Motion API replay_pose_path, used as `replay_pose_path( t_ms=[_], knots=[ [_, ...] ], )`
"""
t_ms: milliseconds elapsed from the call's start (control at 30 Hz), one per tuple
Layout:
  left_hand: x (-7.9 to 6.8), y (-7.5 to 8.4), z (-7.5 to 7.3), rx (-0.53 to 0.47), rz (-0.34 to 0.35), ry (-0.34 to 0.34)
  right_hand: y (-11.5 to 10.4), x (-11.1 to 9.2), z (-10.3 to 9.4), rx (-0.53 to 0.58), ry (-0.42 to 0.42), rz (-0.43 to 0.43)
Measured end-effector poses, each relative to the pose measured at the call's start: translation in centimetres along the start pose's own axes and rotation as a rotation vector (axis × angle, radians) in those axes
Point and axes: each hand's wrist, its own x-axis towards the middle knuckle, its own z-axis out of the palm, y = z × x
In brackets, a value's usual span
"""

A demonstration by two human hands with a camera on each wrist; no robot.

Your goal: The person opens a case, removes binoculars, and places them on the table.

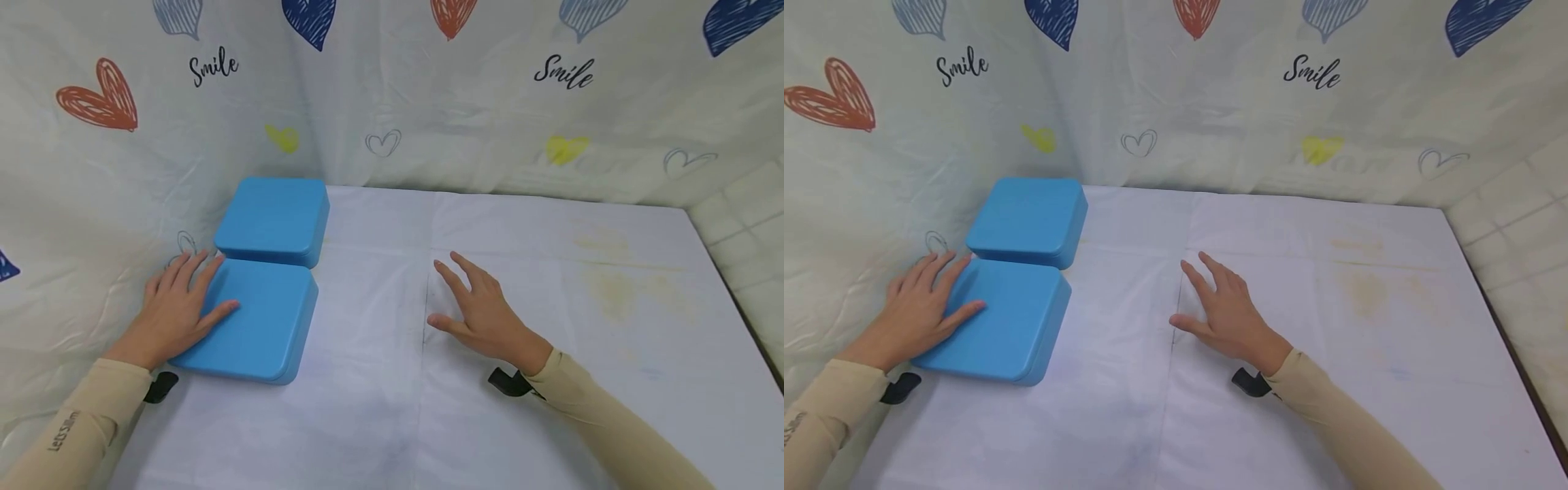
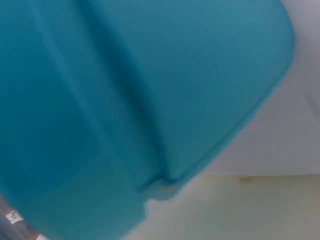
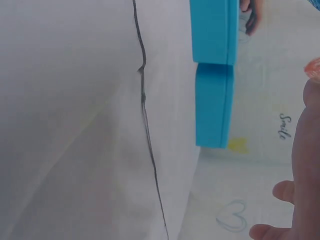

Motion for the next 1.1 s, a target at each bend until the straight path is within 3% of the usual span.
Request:
replay_pose_path(
  t_ms=[367,633,1100],
  knots=[
    [-0.5,-0.6,0.9,-0.049,-0.025,0.004,-2.8,2.0,1.9,0.089,-0.061,-0.019],
    [-0.7,-0.8,1.0,-0.172,-0.042,-0.045,-5.1,3.4,3.2,0.221,-0.128,-0.003],
    [-0.9,-1.4,0.8,-0.342,-0.168,-0.173,-8.5,5.9,6.4,0.663,-0.284,0.048]
  ],
)
